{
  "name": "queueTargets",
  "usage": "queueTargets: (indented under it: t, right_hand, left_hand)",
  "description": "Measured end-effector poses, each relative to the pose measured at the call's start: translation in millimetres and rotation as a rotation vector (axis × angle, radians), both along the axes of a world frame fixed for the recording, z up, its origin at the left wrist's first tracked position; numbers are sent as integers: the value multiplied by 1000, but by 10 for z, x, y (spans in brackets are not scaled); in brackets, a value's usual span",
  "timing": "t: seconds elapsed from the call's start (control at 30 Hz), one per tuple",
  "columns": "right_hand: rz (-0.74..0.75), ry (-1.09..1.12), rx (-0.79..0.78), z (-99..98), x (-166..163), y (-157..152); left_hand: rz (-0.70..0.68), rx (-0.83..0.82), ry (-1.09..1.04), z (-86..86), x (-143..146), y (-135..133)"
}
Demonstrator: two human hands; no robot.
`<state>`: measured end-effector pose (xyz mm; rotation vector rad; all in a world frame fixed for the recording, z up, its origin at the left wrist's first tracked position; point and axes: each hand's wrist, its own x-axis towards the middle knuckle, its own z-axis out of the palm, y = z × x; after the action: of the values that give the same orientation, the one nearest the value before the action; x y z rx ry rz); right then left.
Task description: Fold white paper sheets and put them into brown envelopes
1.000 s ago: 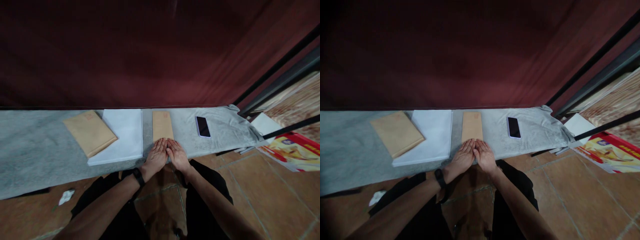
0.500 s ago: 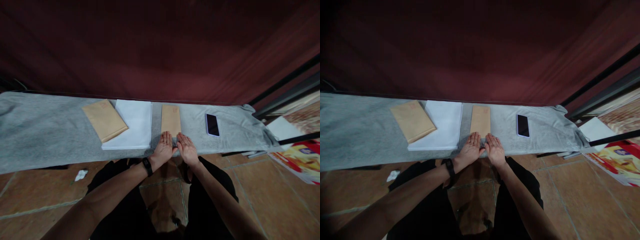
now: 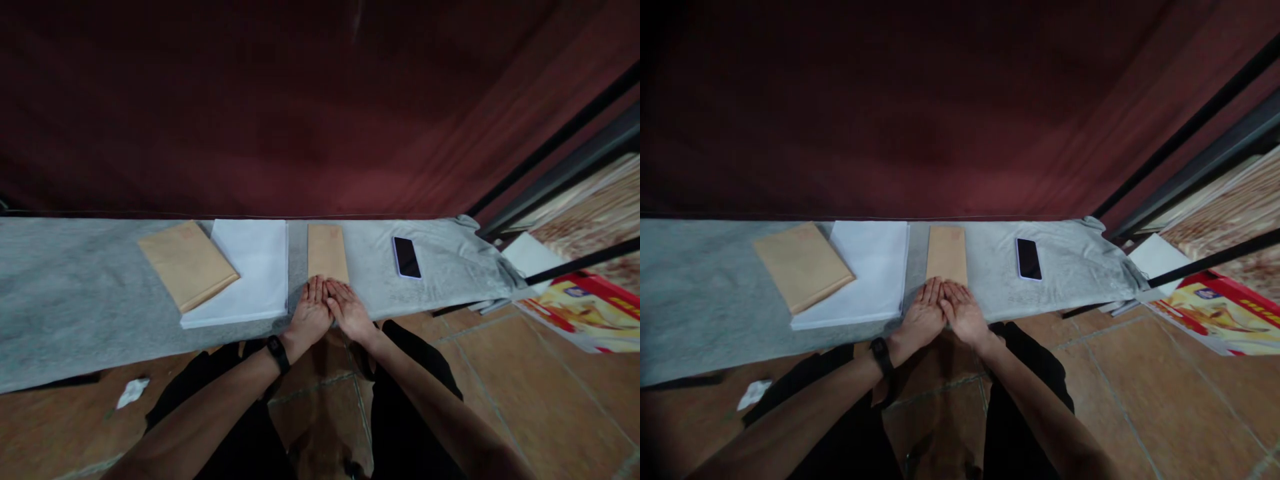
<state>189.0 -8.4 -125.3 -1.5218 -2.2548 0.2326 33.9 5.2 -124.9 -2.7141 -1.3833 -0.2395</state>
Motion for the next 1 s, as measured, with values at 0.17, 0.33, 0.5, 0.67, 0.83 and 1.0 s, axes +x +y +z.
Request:
queueTargets:
  t: [0.17,0.33,0.5,0.67,0.83,1.0]
  right_hand:
    - [-65,-19,18,-85,-65,-26]
    - [-97,-11,28,-92,-78,-25]
    - [-90,-1,-4,-69,-72,7]
    - [-88,-2,-25,-30,-66,36]
    - [-105,2,-1,-49,-94,31]
    - [-124,9,31,-90,-115,21]
  left_hand:
    - [-35,25,16,-83,-75,29]
    - [13,19,-74,-157,-97,74]
    - [-13,12,-112,-127,-125,101]
    - [-10,12,-114,-99,-128,100]
    - [-3,12,-91,-110,-139,105]
    - [-3,28,-74,-109,-146,104]
